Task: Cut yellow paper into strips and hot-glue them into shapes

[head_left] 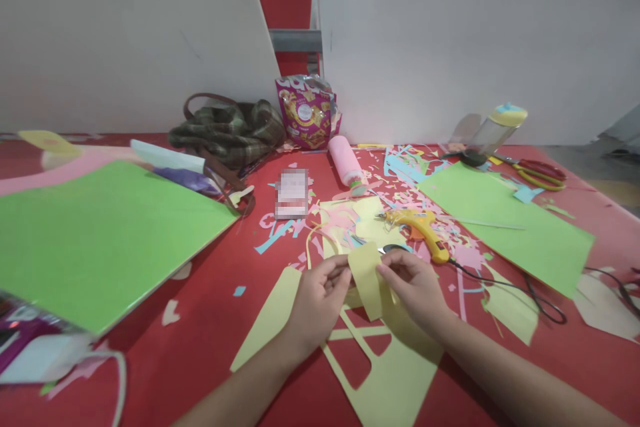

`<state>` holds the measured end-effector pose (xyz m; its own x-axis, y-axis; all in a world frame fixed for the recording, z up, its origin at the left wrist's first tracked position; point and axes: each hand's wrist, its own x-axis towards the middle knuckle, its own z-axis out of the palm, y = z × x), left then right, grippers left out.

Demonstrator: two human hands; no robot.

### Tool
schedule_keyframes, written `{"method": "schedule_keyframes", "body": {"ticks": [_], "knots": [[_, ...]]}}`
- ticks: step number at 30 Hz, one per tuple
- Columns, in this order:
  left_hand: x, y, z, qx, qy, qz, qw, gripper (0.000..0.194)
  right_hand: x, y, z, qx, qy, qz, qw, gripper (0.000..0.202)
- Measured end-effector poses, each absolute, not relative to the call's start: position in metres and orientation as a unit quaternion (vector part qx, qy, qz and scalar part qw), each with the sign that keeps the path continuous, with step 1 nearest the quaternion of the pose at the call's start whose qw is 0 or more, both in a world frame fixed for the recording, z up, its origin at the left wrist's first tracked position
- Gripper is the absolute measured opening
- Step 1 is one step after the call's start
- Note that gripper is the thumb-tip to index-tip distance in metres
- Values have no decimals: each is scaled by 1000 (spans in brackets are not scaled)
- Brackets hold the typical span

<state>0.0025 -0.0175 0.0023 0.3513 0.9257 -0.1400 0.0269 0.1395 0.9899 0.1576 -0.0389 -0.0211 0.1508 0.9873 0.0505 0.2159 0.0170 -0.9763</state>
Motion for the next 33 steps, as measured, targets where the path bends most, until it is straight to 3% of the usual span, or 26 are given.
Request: {"method": "schedule_keyframes", "body": {"ticks": [27, 33], "knots": [[3, -17, 6, 524, 476, 362, 606, 19, 154, -41, -19, -554, -528, 404, 501, 10], [4, -16, 6, 482, 462, 364, 650, 21, 154, -42, -20, -583, -554, 403, 437, 12]]}}
